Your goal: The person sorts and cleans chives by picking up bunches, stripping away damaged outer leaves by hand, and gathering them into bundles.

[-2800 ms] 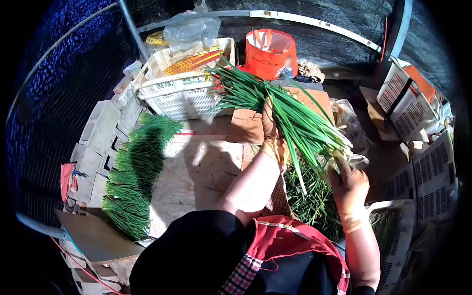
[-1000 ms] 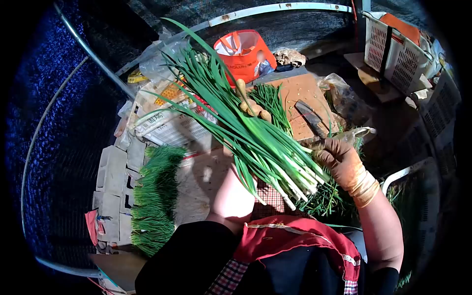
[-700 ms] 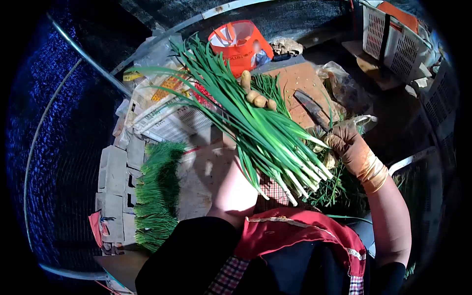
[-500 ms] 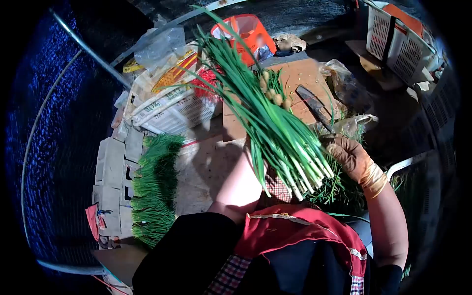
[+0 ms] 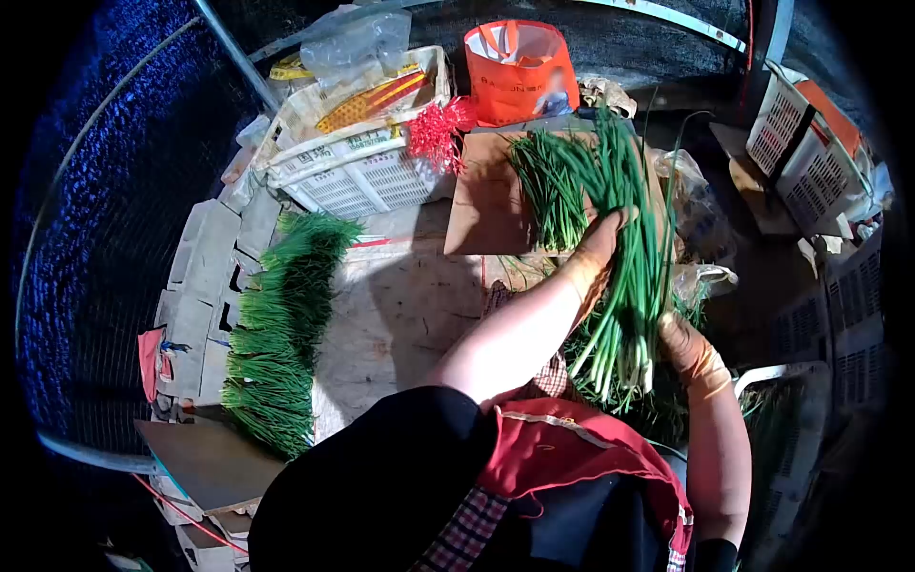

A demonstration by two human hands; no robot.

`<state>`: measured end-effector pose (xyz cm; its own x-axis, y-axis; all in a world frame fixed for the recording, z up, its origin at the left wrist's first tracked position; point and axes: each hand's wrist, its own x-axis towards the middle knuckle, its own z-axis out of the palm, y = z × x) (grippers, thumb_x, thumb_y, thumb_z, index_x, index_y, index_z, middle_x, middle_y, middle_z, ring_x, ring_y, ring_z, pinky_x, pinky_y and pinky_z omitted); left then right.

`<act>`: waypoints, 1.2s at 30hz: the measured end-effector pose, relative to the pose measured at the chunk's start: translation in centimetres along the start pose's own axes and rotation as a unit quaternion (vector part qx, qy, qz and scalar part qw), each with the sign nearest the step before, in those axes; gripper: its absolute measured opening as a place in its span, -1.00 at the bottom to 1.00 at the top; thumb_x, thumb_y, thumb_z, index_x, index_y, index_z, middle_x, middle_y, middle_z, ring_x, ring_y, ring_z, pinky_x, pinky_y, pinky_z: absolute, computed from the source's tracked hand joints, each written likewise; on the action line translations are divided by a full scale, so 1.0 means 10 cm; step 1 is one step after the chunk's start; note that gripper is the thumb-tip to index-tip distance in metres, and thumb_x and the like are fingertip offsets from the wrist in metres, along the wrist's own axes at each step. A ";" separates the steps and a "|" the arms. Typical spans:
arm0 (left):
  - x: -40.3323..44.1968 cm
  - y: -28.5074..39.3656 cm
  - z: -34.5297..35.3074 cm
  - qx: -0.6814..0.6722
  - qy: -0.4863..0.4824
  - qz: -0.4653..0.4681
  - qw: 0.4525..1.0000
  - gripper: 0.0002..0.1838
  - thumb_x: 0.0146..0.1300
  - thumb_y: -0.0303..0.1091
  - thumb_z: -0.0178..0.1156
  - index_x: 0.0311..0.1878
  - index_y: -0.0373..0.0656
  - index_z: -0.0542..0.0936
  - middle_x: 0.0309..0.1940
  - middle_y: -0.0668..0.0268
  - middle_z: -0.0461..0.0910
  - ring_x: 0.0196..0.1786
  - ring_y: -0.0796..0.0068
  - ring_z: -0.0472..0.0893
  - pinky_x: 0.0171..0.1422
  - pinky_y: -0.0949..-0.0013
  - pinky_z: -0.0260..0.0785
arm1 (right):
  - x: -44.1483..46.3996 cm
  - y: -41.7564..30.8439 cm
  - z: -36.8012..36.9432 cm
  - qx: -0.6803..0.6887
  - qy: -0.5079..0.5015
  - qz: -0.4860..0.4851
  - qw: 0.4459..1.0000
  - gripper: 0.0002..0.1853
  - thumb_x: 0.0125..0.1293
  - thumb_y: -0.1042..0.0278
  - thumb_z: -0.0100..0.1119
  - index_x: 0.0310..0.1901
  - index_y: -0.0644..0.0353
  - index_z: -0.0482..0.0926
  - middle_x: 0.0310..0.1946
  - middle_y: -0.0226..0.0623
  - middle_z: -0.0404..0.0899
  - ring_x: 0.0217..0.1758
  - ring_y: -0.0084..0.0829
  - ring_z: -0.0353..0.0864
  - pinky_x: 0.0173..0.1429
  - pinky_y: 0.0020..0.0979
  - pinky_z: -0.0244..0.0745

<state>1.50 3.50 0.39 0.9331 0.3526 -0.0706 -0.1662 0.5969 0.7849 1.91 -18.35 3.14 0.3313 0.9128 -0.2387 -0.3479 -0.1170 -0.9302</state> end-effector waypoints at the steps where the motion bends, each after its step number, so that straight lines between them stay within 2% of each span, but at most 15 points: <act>1: -0.04 0.14 0.18 0.025 0.008 -0.049 0.998 -0.62 0.30 -0.11 -0.01 -0.05 -0.24 0.52 -0.24 0.28 0.60 -0.23 0.42 0.59 -0.12 0.39 0.45 | 0.01 -0.14 0.09 -0.073 0.054 -0.004 0.996 -0.15 0.13 -0.32 0.10 0.22 0.30 0.28 0.09 -0.24 0.42 0.14 -0.40 0.35 0.27 -0.40 0.18; 2: -0.18 0.32 0.48 0.034 0.096 -0.041 0.994 -0.71 0.25 -0.11 0.04 -0.23 -0.15 0.56 -0.47 0.33 0.58 -0.51 0.44 0.55 -0.36 0.38 0.43 | 0.06 -0.10 0.05 -0.069 0.077 -0.014 0.995 -0.16 0.13 -0.32 0.09 0.21 0.30 0.29 0.09 -0.25 0.42 0.14 -0.41 0.34 0.27 -0.40 0.17; 3: -0.22 0.36 0.63 -0.041 0.095 -0.077 0.992 -0.73 0.25 -0.13 0.03 -0.25 -0.11 0.58 -0.46 0.35 0.58 -0.50 0.49 0.54 -0.36 0.45 0.41 | 0.12 -0.04 0.00 -0.066 0.099 -0.028 0.992 -0.17 0.13 -0.33 0.08 0.20 0.29 0.31 0.08 -0.26 0.41 0.15 -0.42 0.34 0.27 -0.40 0.16; 5: -0.07 0.20 0.56 -0.115 -0.039 -0.117 0.986 -0.73 0.24 -0.12 0.04 -0.29 -0.10 0.59 -0.48 0.39 0.58 -0.51 0.53 0.53 -0.39 0.49 0.39 | 0.13 -0.03 0.08 0.015 0.105 -0.047 0.993 -0.17 0.10 -0.21 0.20 0.24 0.25 0.24 0.06 -0.32 0.42 0.14 -0.43 0.34 0.26 -0.39 0.17; 6: -0.01 0.09 0.52 -0.077 -0.021 -0.102 0.992 -0.74 0.23 -0.13 0.07 -0.29 -0.11 0.60 -0.49 0.42 0.58 -0.51 0.55 0.52 -0.40 0.50 0.37 | 0.11 -0.05 0.15 0.035 0.105 -0.031 0.993 -0.17 0.08 -0.12 0.27 0.26 0.25 0.21 0.06 -0.32 0.42 0.13 -0.42 0.34 0.25 -0.38 0.19; 7: -0.34 0.32 0.76 -0.018 0.093 -0.068 0.993 -0.76 0.21 -0.16 0.11 -0.26 -0.12 0.61 -0.46 0.40 0.58 -0.45 0.53 0.53 -0.35 0.47 0.38 | 0.07 -0.06 0.22 0.051 0.102 -0.016 0.993 -0.15 0.05 -0.04 0.33 0.28 0.25 0.19 0.06 -0.32 0.41 0.13 -0.41 0.34 0.23 -0.37 0.21; 9: -0.51 0.27 0.72 0.010 0.070 -0.037 0.997 -0.71 0.19 -0.17 0.16 -0.13 -0.14 0.59 -0.38 0.36 0.58 -0.36 0.49 0.55 -0.26 0.42 0.42 | 0.02 0.14 0.16 0.044 0.142 -0.006 0.989 -0.31 -0.01 0.35 0.38 0.17 0.25 0.29 -0.12 -0.32 0.55 -0.10 -0.38 0.54 0.09 -0.36 0.41; 11: -0.68 0.16 0.62 -0.036 0.037 -0.095 0.994 -0.58 0.15 -0.14 0.23 0.01 -0.16 0.52 -0.25 0.32 0.59 -0.27 0.45 0.56 -0.16 0.36 0.44 | -0.09 0.19 0.29 0.153 0.105 0.003 0.983 -0.45 -0.01 0.46 0.33 0.07 0.27 0.38 -0.20 -0.34 0.59 -0.18 -0.39 0.59 0.03 -0.36 0.47; 13: -0.67 -0.12 0.32 -0.156 -0.102 -0.194 0.963 -0.50 0.12 -0.11 0.28 0.09 -0.12 0.47 -0.10 0.32 0.58 -0.13 0.45 0.57 -0.03 0.34 0.46 | -0.20 0.43 0.28 0.164 0.105 0.011 0.981 -0.50 -0.01 0.49 0.30 0.03 0.29 0.42 -0.19 -0.34 0.59 -0.17 -0.40 0.58 0.03 -0.35 0.46; 17: -0.94 -0.07 0.27 -0.081 -0.122 -0.086 0.986 -0.51 0.10 -0.19 0.31 0.09 -0.10 0.46 -0.13 0.35 0.56 -0.12 0.47 0.55 0.03 0.30 0.43 | -0.32 0.50 0.47 0.217 0.149 0.020 0.964 -0.60 0.02 0.46 0.24 -0.04 0.28 0.48 -0.21 -0.32 0.60 -0.19 -0.40 0.58 -0.01 -0.36 0.48; 23: -1.58 0.23 0.34 0.149 -0.231 -0.065 0.959 -0.39 0.02 -0.30 0.37 0.16 -0.16 0.39 -0.04 0.34 0.54 0.02 0.51 0.46 0.17 0.38 0.29 | -0.37 0.51 0.59 0.191 0.157 -0.073 0.966 -0.68 0.10 0.55 0.21 -0.06 0.22 0.49 -0.24 -0.38 0.60 -0.24 -0.48 0.58 -0.09 -0.44 0.49; 25: -1.71 0.03 0.28 0.149 -0.171 -0.074 0.971 -0.42 0.04 -0.37 0.35 0.16 -0.17 0.40 -0.05 0.34 0.55 -0.01 0.51 0.49 0.16 0.36 0.31 | -0.41 0.60 0.55 0.186 0.154 -0.097 0.965 -0.69 0.13 0.55 0.20 -0.06 0.20 0.48 -0.23 -0.40 0.59 -0.23 -0.50 0.58 -0.10 -0.47 0.49; 27: -1.73 -0.05 0.22 -0.005 -0.104 -0.163 0.981 -0.52 0.07 -0.43 0.27 0.11 -0.19 0.44 -0.10 0.28 0.58 -0.06 0.44 0.55 0.13 0.32 0.37 | -0.44 0.59 0.59 0.174 0.181 -0.115 0.961 -0.71 0.12 0.56 0.20 -0.09 0.15 0.50 -0.25 -0.42 0.60 -0.25 -0.53 0.57 -0.14 -0.47 0.49; 29: -1.72 -0.01 0.20 -0.225 -0.142 -0.298 0.917 -0.61 0.15 -0.41 0.19 0.07 -0.20 0.47 -0.12 0.24 0.60 -0.08 0.36 0.58 0.11 0.25 0.41 | -0.45 0.45 0.69 0.199 0.202 -0.098 0.954 -0.74 0.13 0.57 0.20 -0.12 0.13 0.52 -0.26 -0.44 0.60 -0.26 -0.55 0.56 -0.14 -0.48 0.48; 36: -1.64 -0.20 0.05 -0.219 -0.194 -0.294 0.910 -0.51 0.16 -0.23 0.20 0.15 -0.17 0.41 0.02 0.21 0.54 0.02 0.30 0.54 0.19 0.16 0.35 | -0.51 0.57 0.60 0.174 0.205 -0.125 0.955 -0.66 0.09 0.49 0.28 -0.06 0.10 0.53 -0.20 -0.41 0.61 -0.17 -0.45 0.58 -0.04 -0.36 0.49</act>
<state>-13.34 -3.89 0.27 0.9302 -0.3499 -0.1104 0.3657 0.8600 0.3558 -7.00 -21.29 0.71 0.7331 0.6566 -0.1774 -0.4595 0.2858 -0.8410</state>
